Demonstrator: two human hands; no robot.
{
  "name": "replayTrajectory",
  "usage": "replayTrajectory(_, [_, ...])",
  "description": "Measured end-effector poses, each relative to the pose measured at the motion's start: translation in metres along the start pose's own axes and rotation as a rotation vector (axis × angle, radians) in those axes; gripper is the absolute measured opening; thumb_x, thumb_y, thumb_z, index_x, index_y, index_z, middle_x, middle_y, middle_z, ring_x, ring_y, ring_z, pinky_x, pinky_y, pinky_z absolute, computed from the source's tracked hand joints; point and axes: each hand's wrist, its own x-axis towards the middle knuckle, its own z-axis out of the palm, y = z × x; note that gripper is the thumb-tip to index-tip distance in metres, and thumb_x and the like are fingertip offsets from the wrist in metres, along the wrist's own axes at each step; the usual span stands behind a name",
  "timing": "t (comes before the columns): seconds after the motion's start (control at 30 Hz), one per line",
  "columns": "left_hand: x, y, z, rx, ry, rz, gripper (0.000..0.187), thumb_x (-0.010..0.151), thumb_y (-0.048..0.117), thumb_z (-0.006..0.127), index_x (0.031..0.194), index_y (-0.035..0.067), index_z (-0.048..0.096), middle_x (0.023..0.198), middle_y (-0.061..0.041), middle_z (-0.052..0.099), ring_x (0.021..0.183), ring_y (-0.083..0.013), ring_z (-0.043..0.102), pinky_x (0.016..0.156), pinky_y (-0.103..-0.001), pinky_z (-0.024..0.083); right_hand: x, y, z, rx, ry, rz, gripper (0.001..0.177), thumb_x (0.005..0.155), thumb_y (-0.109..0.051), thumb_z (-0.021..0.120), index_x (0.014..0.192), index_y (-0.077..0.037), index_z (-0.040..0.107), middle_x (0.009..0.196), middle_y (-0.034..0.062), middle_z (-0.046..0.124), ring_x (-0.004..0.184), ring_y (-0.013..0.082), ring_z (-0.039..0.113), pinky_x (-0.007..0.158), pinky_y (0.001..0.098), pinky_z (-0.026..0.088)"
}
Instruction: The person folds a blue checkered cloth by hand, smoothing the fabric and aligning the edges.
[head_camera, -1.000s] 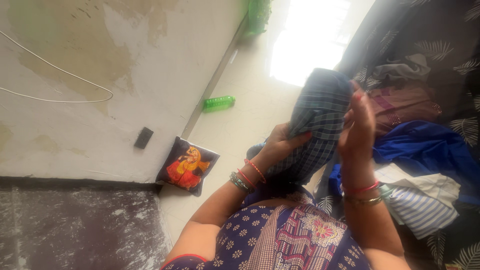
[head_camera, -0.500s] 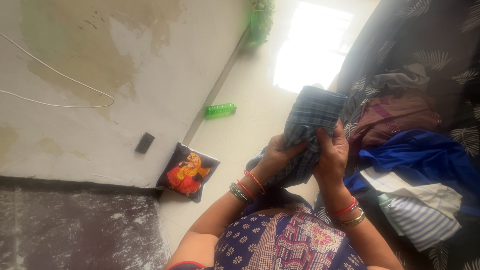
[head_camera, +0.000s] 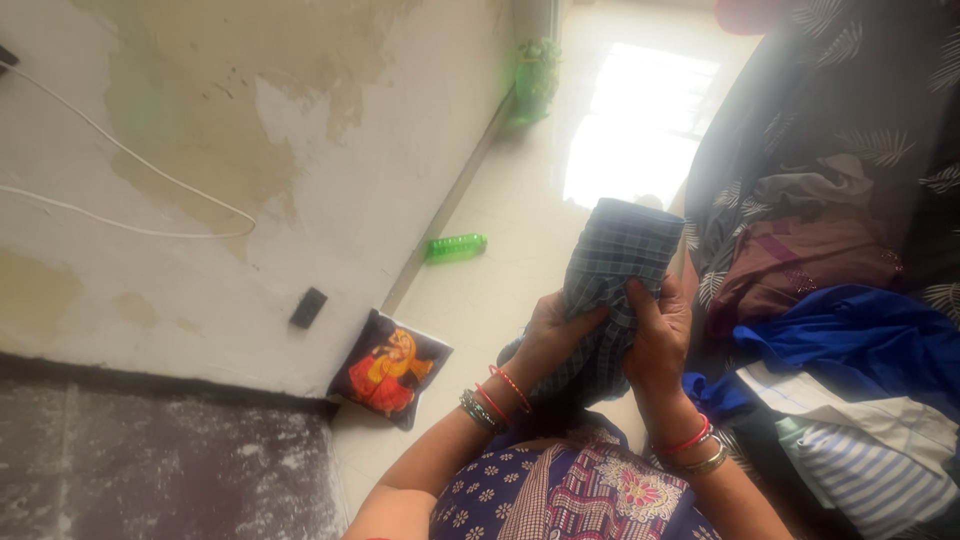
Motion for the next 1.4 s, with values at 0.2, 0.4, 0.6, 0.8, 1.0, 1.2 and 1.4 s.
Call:
replayTrajectory(0.2, [0.005, 0.009, -0.007, -0.054, -0.046, 0.05, 0.028, 0.102, 0.005, 0.063, 0.128, -0.004, 0.065, 0.119, -0.008, 0.072, 0.11, -0.0136, 0.067, 0.096, -0.029, 0.056, 0.005, 0.002, 0.011, 0.054, 0.005, 0.008, 0.017, 0.105, -0.005, 0.061, 0.121, -0.003, 0.067, 0.115, 0.0074, 0.072, 0.105, 0.0158, 0.068, 0.097, 0.0298, 0.054])
replayTrajectory(0.4, [0.015, 0.02, -0.02, -0.094, -0.077, 0.08, 0.028, 0.101, 0.004, 0.062, 0.128, -0.005, 0.065, 0.117, -0.008, 0.072, 0.108, -0.0129, 0.067, 0.094, -0.029, 0.056, 0.01, -0.007, 0.048, -0.031, -0.078, -0.11, 0.024, 0.103, -0.006, 0.061, 0.127, -0.004, 0.065, 0.116, 0.0043, 0.071, 0.108, 0.0135, 0.067, 0.098, 0.0286, 0.053])
replayTrajectory(0.6, [0.024, 0.036, -0.035, -0.08, -0.088, 0.145, 0.027, 0.1, 0.003, 0.063, 0.126, -0.005, 0.067, 0.115, -0.008, 0.074, 0.105, -0.0137, 0.068, 0.092, -0.029, 0.057, 0.017, 0.006, 0.06, -0.03, -0.063, -0.11, 0.017, 0.107, -0.006, 0.061, 0.123, -0.002, 0.066, 0.115, 0.0087, 0.072, 0.104, 0.0159, 0.068, 0.093, 0.0291, 0.055])
replayTrajectory(0.8, [0.029, 0.04, -0.05, -0.079, -0.106, 0.16, 0.028, 0.1, 0.004, 0.063, 0.126, -0.005, 0.067, 0.114, -0.01, 0.074, 0.104, -0.0151, 0.07, 0.091, -0.029, 0.059, 0.017, 0.016, 0.072, -0.033, -0.072, -0.13, 0.018, 0.105, -0.006, 0.062, 0.122, -0.003, 0.066, 0.114, 0.008, 0.072, 0.103, 0.0151, 0.069, 0.091, 0.0283, 0.057])
replayTrajectory(1.0, [0.033, 0.044, -0.06, -0.049, -0.144, 0.162, 0.028, 0.1, 0.002, 0.063, 0.127, -0.007, 0.067, 0.114, -0.011, 0.074, 0.105, -0.0162, 0.07, 0.091, -0.03, 0.058, 0.017, 0.019, 0.077, -0.065, -0.081, -0.199, 0.014, 0.108, -0.003, 0.061, 0.12, -0.002, 0.068, 0.115, 0.0087, 0.074, 0.102, 0.0152, 0.07, 0.092, 0.0283, 0.056])
replayTrajectory(1.2, [0.033, 0.053, -0.064, -0.036, -0.159, 0.171, 0.032, 0.099, 0.004, 0.063, 0.129, -0.005, 0.065, 0.117, -0.01, 0.074, 0.108, -0.0156, 0.069, 0.094, -0.029, 0.057, 0.015, 0.025, 0.081, -0.19, 0.035, -0.269, 0.017, 0.106, 0.001, 0.061, 0.12, -0.003, 0.068, 0.115, 0.0061, 0.074, 0.104, 0.0117, 0.068, 0.096, 0.0254, 0.054])
replayTrajectory(1.4, [0.033, 0.048, -0.073, -0.031, -0.161, 0.195, 0.03, 0.098, 0.004, 0.064, 0.127, -0.005, 0.066, 0.115, -0.011, 0.074, 0.106, -0.0159, 0.069, 0.092, -0.03, 0.057, 0.016, 0.033, 0.077, -0.271, 0.05, -0.304, 0.017, 0.104, 0.001, 0.064, 0.12, -0.001, 0.069, 0.114, 0.0068, 0.074, 0.101, 0.0121, 0.069, 0.092, 0.0255, 0.054])
